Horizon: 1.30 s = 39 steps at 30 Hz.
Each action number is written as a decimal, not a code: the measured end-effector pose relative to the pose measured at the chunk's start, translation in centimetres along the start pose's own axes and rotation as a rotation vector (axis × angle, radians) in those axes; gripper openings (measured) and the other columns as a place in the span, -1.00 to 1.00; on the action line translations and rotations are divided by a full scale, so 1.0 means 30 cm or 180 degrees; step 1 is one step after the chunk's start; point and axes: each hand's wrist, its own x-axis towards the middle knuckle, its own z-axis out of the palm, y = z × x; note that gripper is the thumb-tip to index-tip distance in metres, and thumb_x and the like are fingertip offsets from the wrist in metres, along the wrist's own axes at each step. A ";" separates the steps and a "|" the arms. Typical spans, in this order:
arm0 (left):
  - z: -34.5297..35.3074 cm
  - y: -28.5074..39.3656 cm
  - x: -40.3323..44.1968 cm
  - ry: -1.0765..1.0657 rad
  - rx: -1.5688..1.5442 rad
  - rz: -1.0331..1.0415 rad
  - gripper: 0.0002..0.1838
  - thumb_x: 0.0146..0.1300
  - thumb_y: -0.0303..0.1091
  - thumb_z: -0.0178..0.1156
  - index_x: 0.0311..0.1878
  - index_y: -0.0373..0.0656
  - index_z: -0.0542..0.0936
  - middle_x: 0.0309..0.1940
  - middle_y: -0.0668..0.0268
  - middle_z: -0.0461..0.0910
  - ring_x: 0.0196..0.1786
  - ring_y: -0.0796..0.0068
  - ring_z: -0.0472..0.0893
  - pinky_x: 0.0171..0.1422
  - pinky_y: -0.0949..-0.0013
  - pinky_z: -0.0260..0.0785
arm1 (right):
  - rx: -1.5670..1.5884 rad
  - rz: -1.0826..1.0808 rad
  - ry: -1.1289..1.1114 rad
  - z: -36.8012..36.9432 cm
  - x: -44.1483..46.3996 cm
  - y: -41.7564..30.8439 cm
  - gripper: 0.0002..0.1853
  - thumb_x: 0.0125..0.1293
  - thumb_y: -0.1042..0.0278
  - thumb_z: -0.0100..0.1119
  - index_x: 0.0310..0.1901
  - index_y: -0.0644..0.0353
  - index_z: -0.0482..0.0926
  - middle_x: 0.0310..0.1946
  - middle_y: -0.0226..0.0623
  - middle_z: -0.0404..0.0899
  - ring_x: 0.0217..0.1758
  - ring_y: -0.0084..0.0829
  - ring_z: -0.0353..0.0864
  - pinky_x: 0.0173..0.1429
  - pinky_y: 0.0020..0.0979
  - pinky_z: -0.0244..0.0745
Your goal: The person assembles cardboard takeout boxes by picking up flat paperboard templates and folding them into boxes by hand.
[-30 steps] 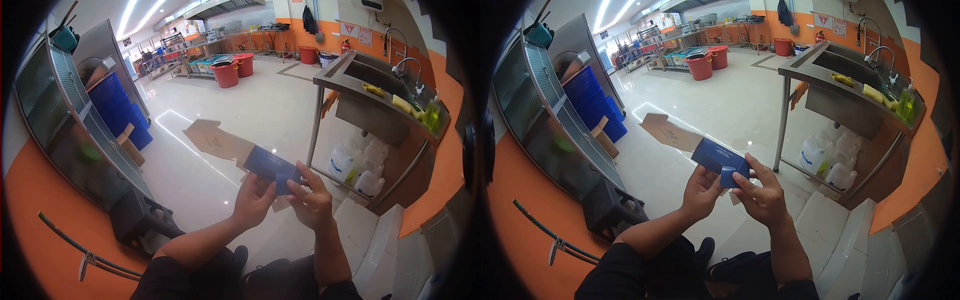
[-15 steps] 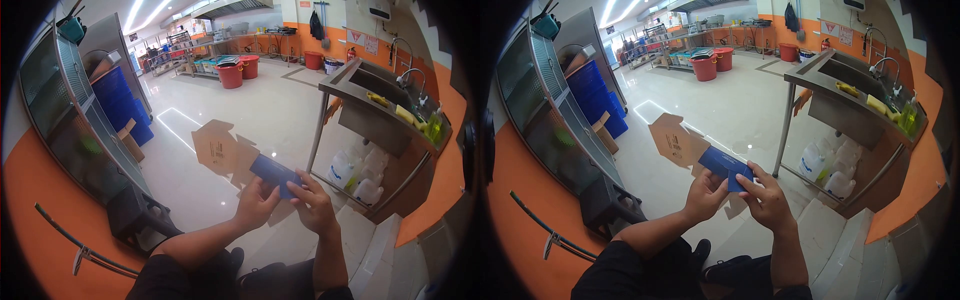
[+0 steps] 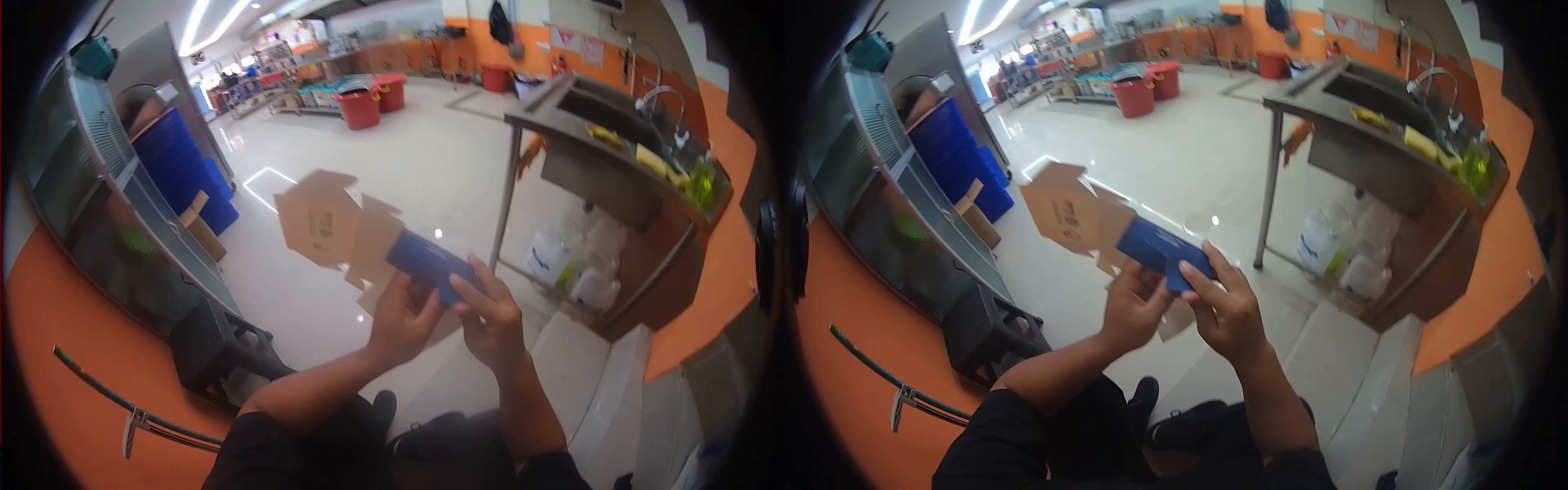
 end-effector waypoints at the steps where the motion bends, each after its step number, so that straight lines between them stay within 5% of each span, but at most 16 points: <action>1: 0.014 0.024 0.004 -0.0025 -0.0160 0.0093 -0.60 0.54 -0.56 0.13 0.37 -0.27 0.35 0.21 0.18 0.59 0.27 0.43 0.62 0.32 0.35 0.51 | -0.0073 -0.0045 0.0056 0.004 -0.007 -0.003 -0.64 0.39 0.24 0.40 0.17 0.10 0.75 0.32 0.23 0.53 0.14 0.08 0.69 0.23 -0.14 0.61; 5: 0.016 0.023 0.012 0.0083 -0.0138 0.0207 -0.60 0.54 -0.56 0.14 0.37 -0.26 0.36 0.20 0.18 0.60 0.25 0.44 0.64 0.29 0.36 0.52 | 0.0001 0.0015 -0.0031 -0.001 -0.003 -0.005 -0.61 0.34 0.27 0.43 0.19 0.07 0.74 0.32 0.24 0.53 0.22 0.13 0.65 0.32 -0.10 0.54; 10: 0.021 0.025 0.015 0.0265 -0.0144 0.0127 -0.62 0.53 -0.56 0.14 0.34 -0.28 0.39 0.15 0.20 0.66 0.22 0.46 0.65 0.29 0.37 0.50 | -0.0978 -0.0695 0.0361 -0.009 0.012 -0.011 -0.63 0.12 0.31 0.58 0.01 -0.02 0.84 0.05 -0.26 0.66 0.01 -0.24 0.60 0.14 -0.28 0.59; 16: 0.027 0.029 0.012 0.0161 0.0084 0.0237 -0.62 0.53 -0.57 0.14 0.34 -0.29 0.38 0.16 0.16 0.66 0.21 0.43 0.66 0.29 0.37 0.52 | -0.0626 -0.0751 0.0437 0.001 -0.004 0.007 -0.62 0.05 0.38 0.62 -0.04 0.12 0.82 -0.09 -0.29 0.63 -0.05 -0.31 0.62 -0.01 -0.34 0.62; 28: 0.031 0.021 -0.012 -0.0085 0.0477 0.0087 -0.52 0.49 -0.64 0.11 0.42 -0.31 0.31 0.24 0.06 0.60 0.29 0.32 0.64 0.33 0.31 0.52 | -0.0281 -0.0573 0.0454 0.012 -0.009 -0.009 -0.60 0.14 0.42 0.60 0.05 0.17 0.79 -0.03 -0.21 0.58 -0.08 -0.30 0.62 -0.03 -0.30 0.63; 34: 0.010 -0.024 0.028 -0.0279 -0.0108 0.0260 -0.54 0.60 -0.47 0.02 0.49 -0.28 0.28 0.28 0.13 0.55 0.32 0.34 0.60 0.40 0.24 0.48 | 0.0666 0.0602 -0.0474 -0.042 0.020 -0.029 -0.67 0.42 0.50 0.33 0.19 0.29 0.70 0.08 -0.04 0.53 -0.08 -0.28 0.64 -0.02 -0.30 0.63; 39: 0.005 -0.086 0.036 -0.0077 -0.0242 -0.0728 -0.57 0.61 -0.44 -0.01 0.47 -0.25 0.32 0.24 0.17 0.56 0.26 0.37 0.59 0.37 0.22 0.47 | 0.0693 0.0765 -0.1062 -0.084 0.011 0.046 -0.67 0.49 0.49 0.22 0.24 0.29 0.66 0.15 -0.04 0.54 -0.10 -0.26 0.69 -0.03 -0.40 0.60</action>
